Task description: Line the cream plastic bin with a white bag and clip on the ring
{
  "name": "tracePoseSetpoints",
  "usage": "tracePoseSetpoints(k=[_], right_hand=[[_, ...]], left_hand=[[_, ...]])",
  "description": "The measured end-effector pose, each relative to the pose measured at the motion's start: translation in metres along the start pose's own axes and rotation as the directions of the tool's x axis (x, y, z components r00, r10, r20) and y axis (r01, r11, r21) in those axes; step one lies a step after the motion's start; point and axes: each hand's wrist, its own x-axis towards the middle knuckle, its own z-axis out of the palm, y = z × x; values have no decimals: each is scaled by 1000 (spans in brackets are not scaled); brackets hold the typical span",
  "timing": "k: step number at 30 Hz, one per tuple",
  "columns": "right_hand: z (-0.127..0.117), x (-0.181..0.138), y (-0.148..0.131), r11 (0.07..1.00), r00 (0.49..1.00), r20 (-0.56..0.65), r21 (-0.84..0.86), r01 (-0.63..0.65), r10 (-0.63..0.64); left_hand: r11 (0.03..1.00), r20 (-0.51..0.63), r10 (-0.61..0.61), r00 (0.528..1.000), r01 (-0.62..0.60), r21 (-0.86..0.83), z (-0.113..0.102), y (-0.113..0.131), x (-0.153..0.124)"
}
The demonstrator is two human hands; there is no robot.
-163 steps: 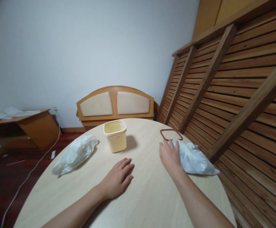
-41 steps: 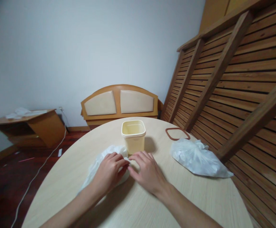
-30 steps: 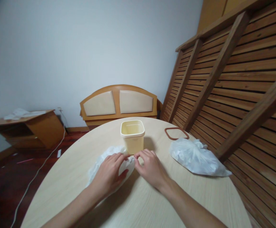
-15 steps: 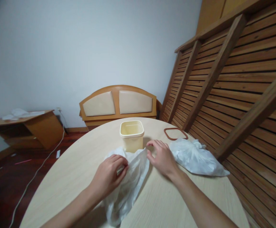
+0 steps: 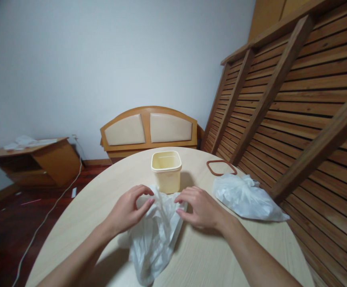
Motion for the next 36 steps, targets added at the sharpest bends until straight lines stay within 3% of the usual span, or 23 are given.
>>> tracePoseSetpoints(k=[5,11,17,20,24,29,36], right_hand=[[11,3,-16,990,992,87,107,87,-96],[24,-1,-7,999,993,111,-12,-39,40],[11,0,8,969,974,17,-109,-221,224],[8,3,-3,992,992,-19,-24,-124,124],[13,4,-19,995,997,50,93,48,-53],[16,5,-22,985,994,73,153,75,-87],[19,7,-23,987,991,89,133,91,-104]], left_hand=[[968,230,230,946,-198,-152,-14,-17,2],[965,303,260,917,-236,-114,-11,-23,3],[984,264,179,948,-178,-29,-3,-31,3],[993,243,116,963,-117,-10,-1,-33,3],[990,231,114,966,-91,-110,-2,-30,4],[968,207,79,975,-26,-249,-1,-23,6],[973,84,0,996,19,-231,1,-22,6]])
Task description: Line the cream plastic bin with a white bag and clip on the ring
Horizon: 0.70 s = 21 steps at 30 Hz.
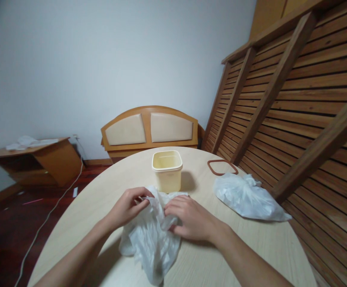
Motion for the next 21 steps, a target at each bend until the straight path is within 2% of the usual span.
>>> tracePoseSetpoints(k=[2,5,9,11,13,15,18,21], right_hand=[[1,-1,4,999,999,-18,14,-45,45],[-2,-4,14,981,978,-117,108,-160,172],[-4,-8,27,915,909,-252,318,-247,333],[-2,-9,33,901,863,-337,352,-254,375],[-1,-8,36,920,821,-435,293,-260,371],[-1,-6,37,943,799,-500,186,-276,333],[-2,-4,35,958,814,-514,63,-281,272],[-3,-4,33,959,825,-506,11,-285,251]], left_hand=[[1000,-18,-5,1000,5,13,-1,-3,1],[999,-60,-42,997,42,-4,-1,-11,2],[996,-121,-83,989,81,-23,1,-23,3],[997,-140,-80,987,80,-7,1,-26,3],[998,-160,-24,987,33,57,0,-28,2],[979,-184,74,980,-36,200,-2,-26,1],[903,-188,170,967,-77,423,-3,-21,0],[861,-156,165,974,-65,505,-3,-17,-1]])
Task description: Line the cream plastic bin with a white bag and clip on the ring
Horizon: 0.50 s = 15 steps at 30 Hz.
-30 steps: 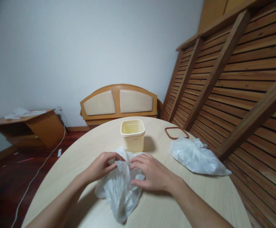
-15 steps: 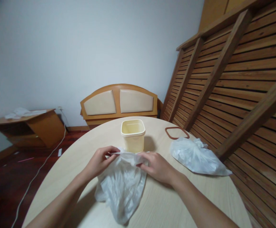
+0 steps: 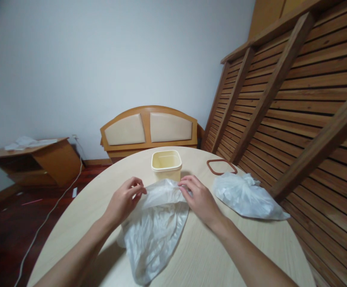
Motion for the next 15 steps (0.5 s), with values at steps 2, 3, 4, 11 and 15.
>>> tracePoseSetpoints(k=[2,3,4,11,15], right_hand=[[0,0,-1,1000,1000,19,-21,7,-6],[0,-1,-1,999,999,33,-33,8,-7],[-1,-1,-2,999,999,50,-47,3,-1],[-3,-4,-3,983,971,176,-116,-144,163],[-4,-2,3,986,977,139,-58,-157,163]], left_hand=[[999,18,-22,1000,22,26,1,1,-1],[999,25,-44,999,43,29,2,1,-1],[997,39,-67,997,67,24,2,1,-1],[986,204,-156,967,164,-24,-4,9,1],[972,264,-211,941,230,-43,-11,17,1]])
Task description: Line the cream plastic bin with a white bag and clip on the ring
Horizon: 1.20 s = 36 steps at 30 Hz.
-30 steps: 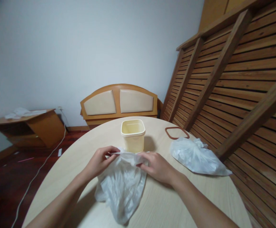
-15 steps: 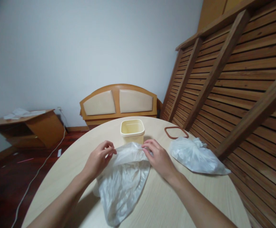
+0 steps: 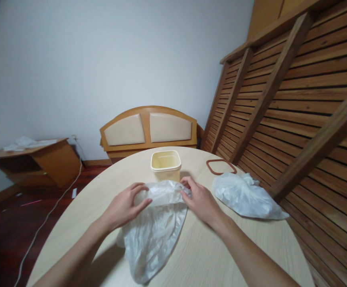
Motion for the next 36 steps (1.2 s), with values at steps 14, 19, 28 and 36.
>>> tracePoseSetpoints(k=[14,19,28,36], right_hand=[[10,-15,-43,970,974,93,-108,217,-208],[20,-29,-66,973,973,180,-156,171,-142],[30,-37,-62,988,890,455,-145,45,26],[17,-25,-37,991,884,462,-74,114,-68]], left_hand=[[947,118,22,993,17,-321,-2,19,-8],[789,117,-98,988,149,-596,1,10,-2],[898,386,138,912,50,-437,12,-27,-2],[989,386,31,922,28,-145,24,-30,0]])
